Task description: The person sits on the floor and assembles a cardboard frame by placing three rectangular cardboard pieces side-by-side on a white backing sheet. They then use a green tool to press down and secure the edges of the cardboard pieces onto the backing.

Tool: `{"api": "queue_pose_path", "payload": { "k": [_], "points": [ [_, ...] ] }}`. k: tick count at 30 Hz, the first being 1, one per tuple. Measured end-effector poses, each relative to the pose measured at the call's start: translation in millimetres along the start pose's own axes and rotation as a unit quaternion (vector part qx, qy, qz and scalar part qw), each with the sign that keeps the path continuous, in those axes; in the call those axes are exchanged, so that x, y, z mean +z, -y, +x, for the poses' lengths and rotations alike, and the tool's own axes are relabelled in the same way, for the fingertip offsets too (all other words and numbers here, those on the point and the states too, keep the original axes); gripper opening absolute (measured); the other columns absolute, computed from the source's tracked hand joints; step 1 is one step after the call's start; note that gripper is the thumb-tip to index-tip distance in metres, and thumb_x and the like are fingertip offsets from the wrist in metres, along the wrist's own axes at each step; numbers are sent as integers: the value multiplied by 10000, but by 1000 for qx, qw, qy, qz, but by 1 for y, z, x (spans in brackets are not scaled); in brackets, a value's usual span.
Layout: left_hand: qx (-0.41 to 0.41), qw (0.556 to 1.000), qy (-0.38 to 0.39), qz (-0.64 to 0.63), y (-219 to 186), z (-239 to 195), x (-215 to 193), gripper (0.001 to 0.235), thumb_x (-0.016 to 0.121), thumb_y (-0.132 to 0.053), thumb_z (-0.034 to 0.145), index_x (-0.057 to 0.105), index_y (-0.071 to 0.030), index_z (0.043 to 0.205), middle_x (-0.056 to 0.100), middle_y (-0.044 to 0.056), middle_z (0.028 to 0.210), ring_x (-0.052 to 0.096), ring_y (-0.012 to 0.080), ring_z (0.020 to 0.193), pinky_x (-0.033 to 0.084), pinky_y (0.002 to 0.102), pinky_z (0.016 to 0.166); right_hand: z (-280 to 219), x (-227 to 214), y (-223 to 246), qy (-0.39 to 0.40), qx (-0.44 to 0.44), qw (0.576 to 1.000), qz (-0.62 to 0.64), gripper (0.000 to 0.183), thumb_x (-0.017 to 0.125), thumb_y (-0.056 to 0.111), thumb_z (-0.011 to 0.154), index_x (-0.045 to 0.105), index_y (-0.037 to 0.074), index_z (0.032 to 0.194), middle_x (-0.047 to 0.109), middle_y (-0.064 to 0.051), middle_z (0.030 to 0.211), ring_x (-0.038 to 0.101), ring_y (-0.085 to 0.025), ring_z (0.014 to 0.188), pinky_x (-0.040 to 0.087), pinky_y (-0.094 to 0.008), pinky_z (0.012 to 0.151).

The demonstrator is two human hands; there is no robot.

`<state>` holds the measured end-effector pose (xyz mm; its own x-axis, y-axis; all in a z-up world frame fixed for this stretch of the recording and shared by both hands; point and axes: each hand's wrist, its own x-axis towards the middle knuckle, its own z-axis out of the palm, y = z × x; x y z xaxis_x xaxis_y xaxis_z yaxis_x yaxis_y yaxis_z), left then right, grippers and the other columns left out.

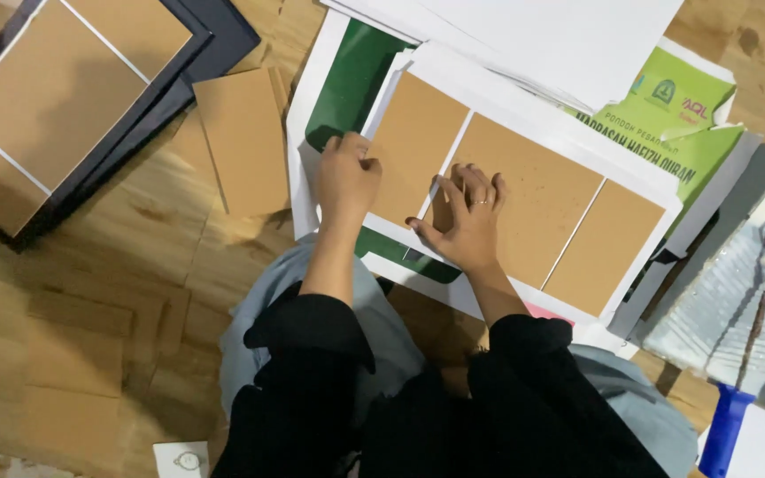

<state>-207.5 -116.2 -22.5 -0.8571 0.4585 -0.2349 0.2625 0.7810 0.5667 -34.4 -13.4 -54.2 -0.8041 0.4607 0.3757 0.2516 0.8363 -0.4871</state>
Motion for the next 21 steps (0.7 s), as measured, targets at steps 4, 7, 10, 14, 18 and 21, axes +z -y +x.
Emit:
{"api": "queue_pose_path", "payload": {
  "k": [4,7,10,14,18,21],
  "points": [
    [-2,1000,2,0,-4,-2,-6,188,635,-89,765,621,-109,951,545,45,830,641,252,816,550,386,630,2,-1,2,3,2,1000,3,737,689,674,711,558,146,1208,450,-125,1250,366,-318,1258,99,-553,1077],
    [18,1000,-8,-3,-5,-2,-2,170,635,-69,761,606,-90,927,535,45,818,640,252,798,551,392,636,0,-2,-1,9,13,1000,0,716,666,681,727,559,164,1211,449,-121,1243,364,-313,1253,87,-558,1073],
    [14,1000,-21,0,-3,-1,1,157,650,-66,756,607,-84,906,533,52,813,643,290,803,547,419,632,0,-1,-1,12,5,1000,-6,705,675,673,729,568,167,1207,447,-126,1252,361,-316,1264,81,-566,1073],
    [5,1000,-11,-3,-8,-5,-5,141,644,-53,772,601,-83,902,530,50,827,646,270,805,555,397,637,0,-2,0,16,9,1000,-7,716,686,669,718,568,160,1207,453,-128,1245,362,-324,1261,80,-572,1073],
    [6,1000,-10,-7,-7,-3,-3,133,642,-45,773,605,-79,896,525,46,815,649,263,785,560,404,615,0,-2,0,12,11,1000,-6,718,654,693,734,560,159,1205,449,-132,1240,362,-323,1264,71,-570,1078],
    [14,1000,-10,6,-11,-7,-7,149,651,-36,770,611,-68,910,530,47,814,651,264,786,563,405,603,-1,0,-1,12,11,1000,-2,706,676,681,727,566,164,1196,447,-129,1241,357,-319,1268,59,-576,1080]
  ]
}}
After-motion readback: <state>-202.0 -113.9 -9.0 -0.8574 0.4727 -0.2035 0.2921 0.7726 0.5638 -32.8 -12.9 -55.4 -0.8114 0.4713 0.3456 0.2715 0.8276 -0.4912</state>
